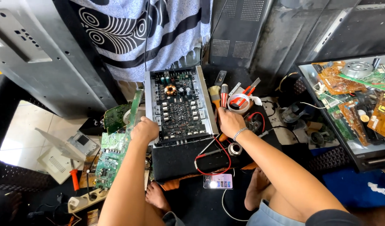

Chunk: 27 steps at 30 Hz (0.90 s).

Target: Repairing an audio amplifier by removing its cover and using a screwdriver on the internal components

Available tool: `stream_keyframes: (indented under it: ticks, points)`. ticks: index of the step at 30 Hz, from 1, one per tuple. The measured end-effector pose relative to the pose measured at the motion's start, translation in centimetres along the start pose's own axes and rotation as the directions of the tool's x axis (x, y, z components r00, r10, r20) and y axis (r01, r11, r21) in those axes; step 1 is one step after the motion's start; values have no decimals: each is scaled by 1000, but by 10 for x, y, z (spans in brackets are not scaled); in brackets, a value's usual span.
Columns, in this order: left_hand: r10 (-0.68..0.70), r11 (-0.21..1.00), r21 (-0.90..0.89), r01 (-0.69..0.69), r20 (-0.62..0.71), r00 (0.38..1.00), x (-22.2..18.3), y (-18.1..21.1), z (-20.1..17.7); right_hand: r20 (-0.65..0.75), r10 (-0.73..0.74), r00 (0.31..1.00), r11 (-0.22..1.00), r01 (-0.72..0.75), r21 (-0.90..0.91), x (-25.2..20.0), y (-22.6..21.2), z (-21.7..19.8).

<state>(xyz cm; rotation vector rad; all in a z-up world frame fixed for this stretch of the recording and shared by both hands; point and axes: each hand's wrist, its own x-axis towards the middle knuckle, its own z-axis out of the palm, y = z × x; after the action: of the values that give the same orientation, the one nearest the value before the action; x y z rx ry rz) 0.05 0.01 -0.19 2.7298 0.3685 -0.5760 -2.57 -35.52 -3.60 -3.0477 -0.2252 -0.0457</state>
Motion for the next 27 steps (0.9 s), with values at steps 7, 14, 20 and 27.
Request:
stream_keyframes:
  ticks: [7, 14, 20, 27]
  points:
    - [-19, 1000, -14, 20, 29, 999, -31, 6, -33, -205, 60, 977, 986, -26, 163, 11, 1, -48]
    - [16, 988, -155, -18, -18, 1000, -62, 3, -68, -304, 238, 922, 959, -173, 224, 23, 23, -54]
    - [5, 989, -145, -12, -46, 999, -36, -5, -52, -362, 312, 879, 939, -226, 260, 25, 38, -59]
    - [15, 993, -119, -23, -64, 998, -23, -7, -43, -199, 299, 933, 944, -260, 202, 18, 31, -63]
